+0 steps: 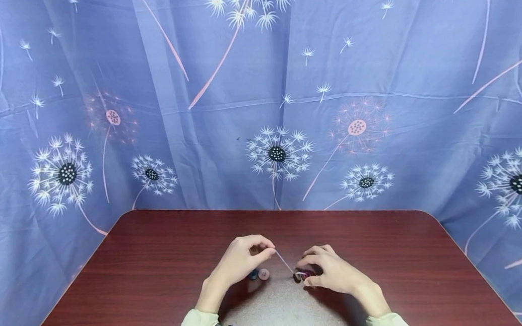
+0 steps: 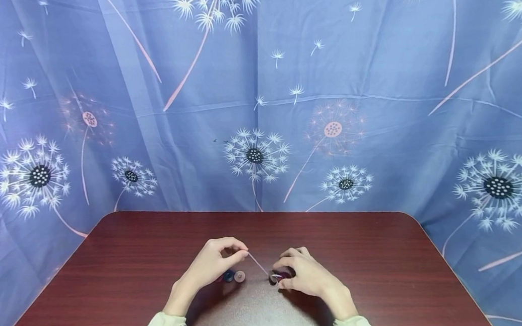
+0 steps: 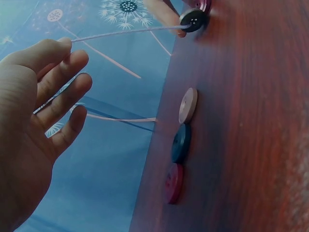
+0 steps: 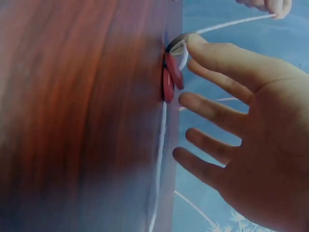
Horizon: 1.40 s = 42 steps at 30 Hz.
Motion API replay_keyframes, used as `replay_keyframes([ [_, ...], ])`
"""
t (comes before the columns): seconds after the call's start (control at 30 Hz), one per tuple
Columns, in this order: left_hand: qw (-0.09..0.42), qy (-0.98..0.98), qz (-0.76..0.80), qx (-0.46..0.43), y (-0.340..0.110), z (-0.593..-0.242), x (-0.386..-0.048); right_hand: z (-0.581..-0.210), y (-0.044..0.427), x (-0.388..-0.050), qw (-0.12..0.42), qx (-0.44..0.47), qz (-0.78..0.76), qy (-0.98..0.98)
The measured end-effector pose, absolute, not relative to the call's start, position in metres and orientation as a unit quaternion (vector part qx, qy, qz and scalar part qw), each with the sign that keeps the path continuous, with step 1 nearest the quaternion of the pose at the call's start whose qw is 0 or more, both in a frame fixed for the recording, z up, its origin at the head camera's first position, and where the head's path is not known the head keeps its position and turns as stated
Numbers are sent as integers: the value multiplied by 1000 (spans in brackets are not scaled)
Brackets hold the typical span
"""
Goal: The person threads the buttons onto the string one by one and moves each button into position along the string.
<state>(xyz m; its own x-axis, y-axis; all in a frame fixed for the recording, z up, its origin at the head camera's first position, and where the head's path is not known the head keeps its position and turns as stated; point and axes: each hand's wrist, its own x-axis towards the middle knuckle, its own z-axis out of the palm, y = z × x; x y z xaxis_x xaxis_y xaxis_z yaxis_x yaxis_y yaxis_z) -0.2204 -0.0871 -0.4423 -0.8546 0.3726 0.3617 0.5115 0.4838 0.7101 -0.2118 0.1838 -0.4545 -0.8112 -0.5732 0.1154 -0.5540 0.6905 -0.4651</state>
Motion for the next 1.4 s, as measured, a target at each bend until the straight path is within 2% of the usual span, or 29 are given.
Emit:
replay_keyframes([
  [0.5,93,-852,-437,-273,-85,-438,-219,-458,171,-210,-33,-298,-232,925],
  [1.0,83,-848,-439,-284,-81,-439,-217,-460,168,-206,-16,-291,-240,926],
  [1.4,79,-848,-436,-291,-81,-439,-217,-461,167,-207,-41,-311,-212,926],
])
